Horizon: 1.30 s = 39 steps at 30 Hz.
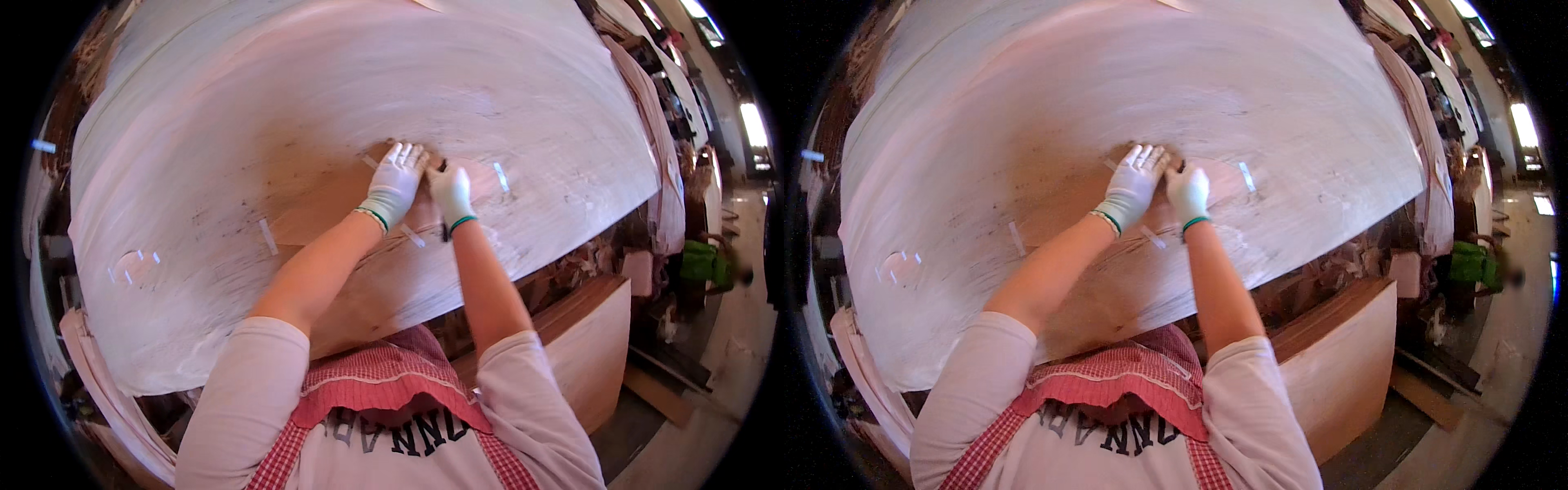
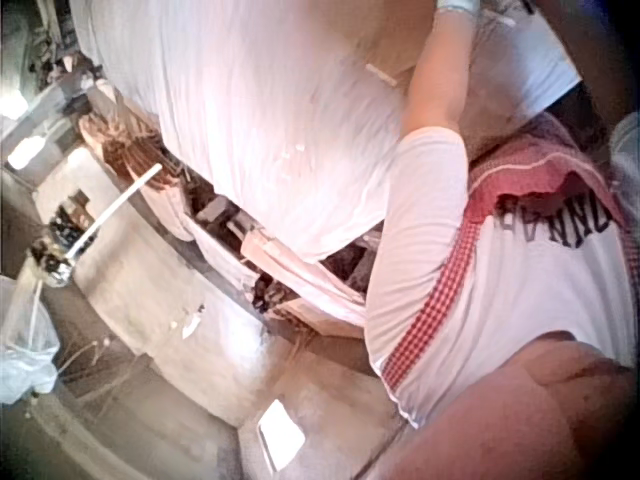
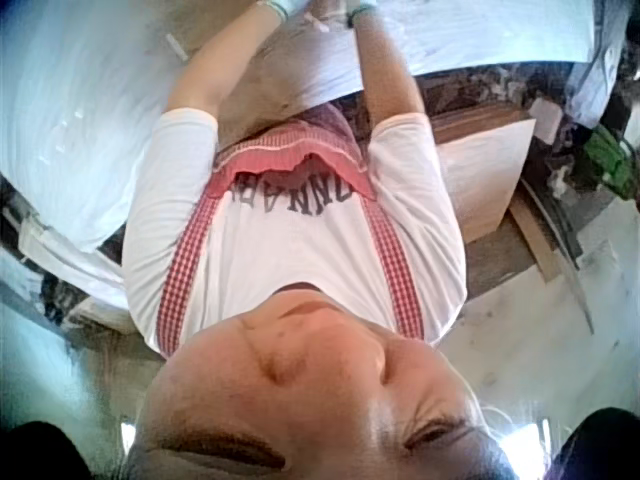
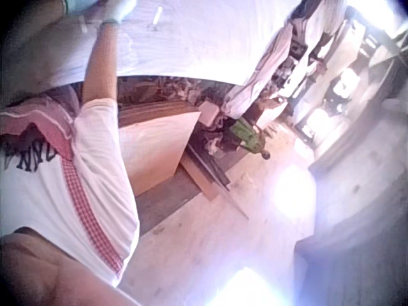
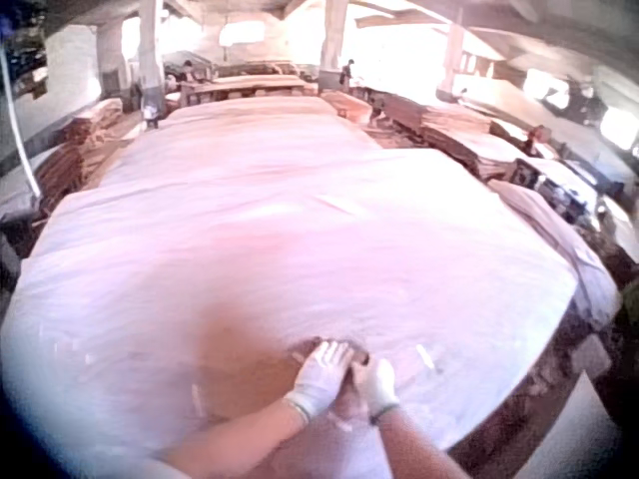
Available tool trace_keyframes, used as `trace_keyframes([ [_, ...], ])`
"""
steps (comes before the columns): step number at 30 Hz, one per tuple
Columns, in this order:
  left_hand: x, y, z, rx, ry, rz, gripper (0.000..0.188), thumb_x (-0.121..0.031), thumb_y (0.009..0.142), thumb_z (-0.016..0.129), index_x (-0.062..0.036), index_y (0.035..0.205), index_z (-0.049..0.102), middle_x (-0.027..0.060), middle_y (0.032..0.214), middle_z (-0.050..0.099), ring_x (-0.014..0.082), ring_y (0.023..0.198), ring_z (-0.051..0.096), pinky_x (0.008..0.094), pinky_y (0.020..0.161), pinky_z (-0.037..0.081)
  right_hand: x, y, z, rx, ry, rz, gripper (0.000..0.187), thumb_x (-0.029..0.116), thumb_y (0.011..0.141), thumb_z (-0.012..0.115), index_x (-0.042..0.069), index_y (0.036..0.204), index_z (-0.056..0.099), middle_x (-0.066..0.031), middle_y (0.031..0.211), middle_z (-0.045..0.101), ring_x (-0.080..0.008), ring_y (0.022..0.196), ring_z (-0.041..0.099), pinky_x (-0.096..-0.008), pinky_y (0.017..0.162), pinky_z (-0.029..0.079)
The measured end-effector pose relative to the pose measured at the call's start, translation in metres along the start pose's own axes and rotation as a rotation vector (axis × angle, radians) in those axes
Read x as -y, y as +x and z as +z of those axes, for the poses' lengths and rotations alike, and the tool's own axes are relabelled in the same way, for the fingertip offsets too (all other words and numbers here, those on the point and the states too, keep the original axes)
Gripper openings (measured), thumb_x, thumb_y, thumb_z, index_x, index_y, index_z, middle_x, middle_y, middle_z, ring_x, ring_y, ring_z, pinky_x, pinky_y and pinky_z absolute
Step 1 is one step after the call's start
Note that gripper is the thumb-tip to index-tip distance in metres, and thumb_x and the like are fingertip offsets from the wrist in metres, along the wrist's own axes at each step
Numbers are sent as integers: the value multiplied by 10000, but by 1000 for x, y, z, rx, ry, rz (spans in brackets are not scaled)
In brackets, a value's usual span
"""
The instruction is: The person applies thin wood veneer sheets onto larger wood boards, using a utility knife to trim edges and small pieces, and securing parts with white tape.
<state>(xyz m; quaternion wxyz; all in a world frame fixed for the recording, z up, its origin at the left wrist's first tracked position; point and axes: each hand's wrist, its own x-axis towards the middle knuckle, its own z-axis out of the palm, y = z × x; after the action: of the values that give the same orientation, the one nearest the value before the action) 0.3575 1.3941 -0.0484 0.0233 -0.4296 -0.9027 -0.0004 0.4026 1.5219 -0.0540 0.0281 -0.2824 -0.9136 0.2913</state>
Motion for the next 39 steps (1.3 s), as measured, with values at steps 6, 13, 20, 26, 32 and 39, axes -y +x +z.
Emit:
trace_keyframes([
  [6,-20,4,-40,-44,-211,-11,372,-92,852,507,-79,1207,617,97,1305,575,281,1284,469,414,1108,321,-46,-45,-50,69,424,224,330,284,822,677,-45,809,655,-163,704,667,-288,670,656,-394,624,496],
  [13,-77,10,-40,80,-591,87,499,-47,860,466,-95,1357,467,199,976,659,339,954,642,437,800,517,-80,-55,-84,198,-70,240,362,344,746,707,-9,823,677,-179,736,678,-324,731,664,-418,683,508],
  [20,37,-60,-33,-374,-544,-274,304,-47,836,503,-122,1110,613,129,862,663,305,844,631,434,743,507,-122,-193,-103,155,580,526,197,207,876,640,11,879,625,-32,688,611,-105,568,535,-248,511,415],
  [26,71,-80,-80,-336,-327,38,206,-50,820,526,-86,995,628,109,941,667,264,949,636,403,885,488,34,-216,-120,108,454,-187,201,148,957,552,-19,1025,641,-70,932,634,-177,857,583,-293,797,471],
  [32,127,-125,-125,-357,-138,-101,125,-81,781,562,-100,900,595,107,845,653,261,884,640,385,790,490,198,-263,-137,198,725,-555,203,34,925,522,-32,1082,633,-139,1076,610,-216,968,563,-319,860,458],
  [39,132,-250,-118,-467,-360,-488,85,-87,778,557,-89,843,612,161,709,634,337,680,635,445,673,498,255,-387,-124,863,683,-924,208,-52,816,537,-4,991,638,-157,1001,614,-259,983,580,-370,881,466],
])
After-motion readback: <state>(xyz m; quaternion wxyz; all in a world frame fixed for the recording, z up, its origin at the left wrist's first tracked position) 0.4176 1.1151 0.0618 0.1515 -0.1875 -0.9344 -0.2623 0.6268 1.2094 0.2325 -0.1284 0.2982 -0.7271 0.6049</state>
